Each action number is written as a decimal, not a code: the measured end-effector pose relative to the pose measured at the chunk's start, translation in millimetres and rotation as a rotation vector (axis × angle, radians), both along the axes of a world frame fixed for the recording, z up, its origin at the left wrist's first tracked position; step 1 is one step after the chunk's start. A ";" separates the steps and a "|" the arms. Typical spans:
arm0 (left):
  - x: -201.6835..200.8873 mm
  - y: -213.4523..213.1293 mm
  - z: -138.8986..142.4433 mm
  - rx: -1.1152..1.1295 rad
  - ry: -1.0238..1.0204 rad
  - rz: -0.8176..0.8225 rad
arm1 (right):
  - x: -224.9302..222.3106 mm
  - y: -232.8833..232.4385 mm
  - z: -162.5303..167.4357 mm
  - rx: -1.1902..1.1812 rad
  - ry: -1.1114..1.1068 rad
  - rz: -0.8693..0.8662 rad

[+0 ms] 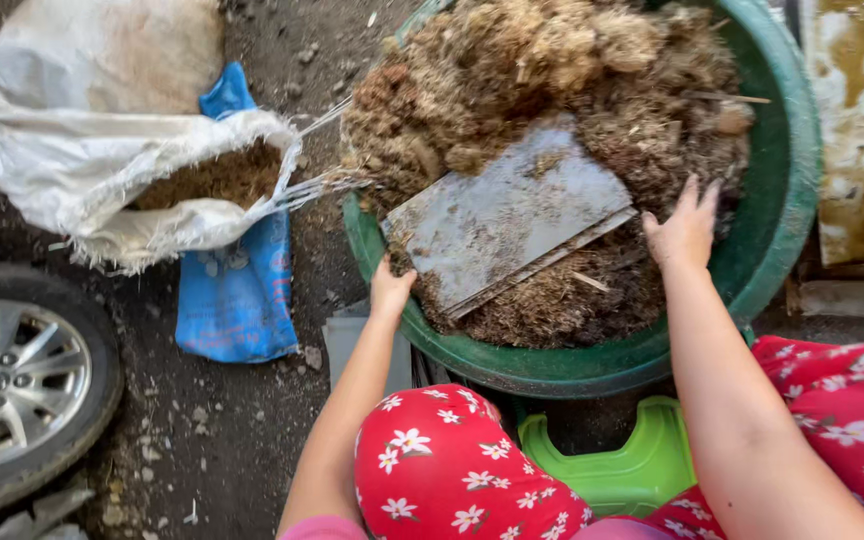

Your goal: The person scoops fibrous material from a green basin and presses it onto flat rectangular boards, then stacks the filled boards beside the basin.

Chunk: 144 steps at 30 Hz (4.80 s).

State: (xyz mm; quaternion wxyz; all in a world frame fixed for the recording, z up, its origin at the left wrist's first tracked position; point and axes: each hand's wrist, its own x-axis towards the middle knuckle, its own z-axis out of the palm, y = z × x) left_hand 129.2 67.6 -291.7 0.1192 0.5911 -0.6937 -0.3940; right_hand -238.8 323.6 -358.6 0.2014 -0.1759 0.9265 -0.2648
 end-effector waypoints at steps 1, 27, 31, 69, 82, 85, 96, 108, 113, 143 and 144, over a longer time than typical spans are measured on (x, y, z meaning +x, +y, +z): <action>-4.1 -3.0 4.1 0.031 0.018 0.032 | -4.7 -7.1 5.7 -0.020 0.030 0.019; -45.5 46.7 9.4 0.330 -0.018 0.200 | 22.5 -17.2 17.7 0.593 -0.247 0.484; -18.8 54.3 -14.9 0.357 0.234 0.330 | 48.2 -5.0 12.1 0.589 -0.284 0.609; 6.1 71.5 -45.2 0.553 0.155 0.422 | -26.2 -55.1 18.9 0.073 -0.760 0.070; 21.7 61.4 -34.4 0.332 0.205 0.303 | -18.6 -45.0 42.0 0.275 -0.481 0.282; 14.5 50.5 -18.1 0.252 0.275 0.219 | -7.3 -39.5 40.2 0.103 -0.772 0.282; -57.5 20.4 162.8 0.210 0.259 -0.021 | 32.6 -5.9 62.6 0.020 -0.896 0.144; -78.8 95.7 180.8 0.033 0.019 -0.129 | 129.2 -91.1 196.5 -0.544 -0.448 0.303; -96.2 98.0 163.7 -0.132 -0.185 -0.154 | 165.1 -101.8 183.0 -0.514 -0.055 0.352; -70.9 54.7 178.4 -0.386 -0.236 -0.218 | 190.3 -106.2 172.9 -0.735 -0.185 0.211; -61.9 54.1 179.6 -0.363 -0.270 -0.196 | 198.8 -105.5 174.6 -0.719 -0.252 0.232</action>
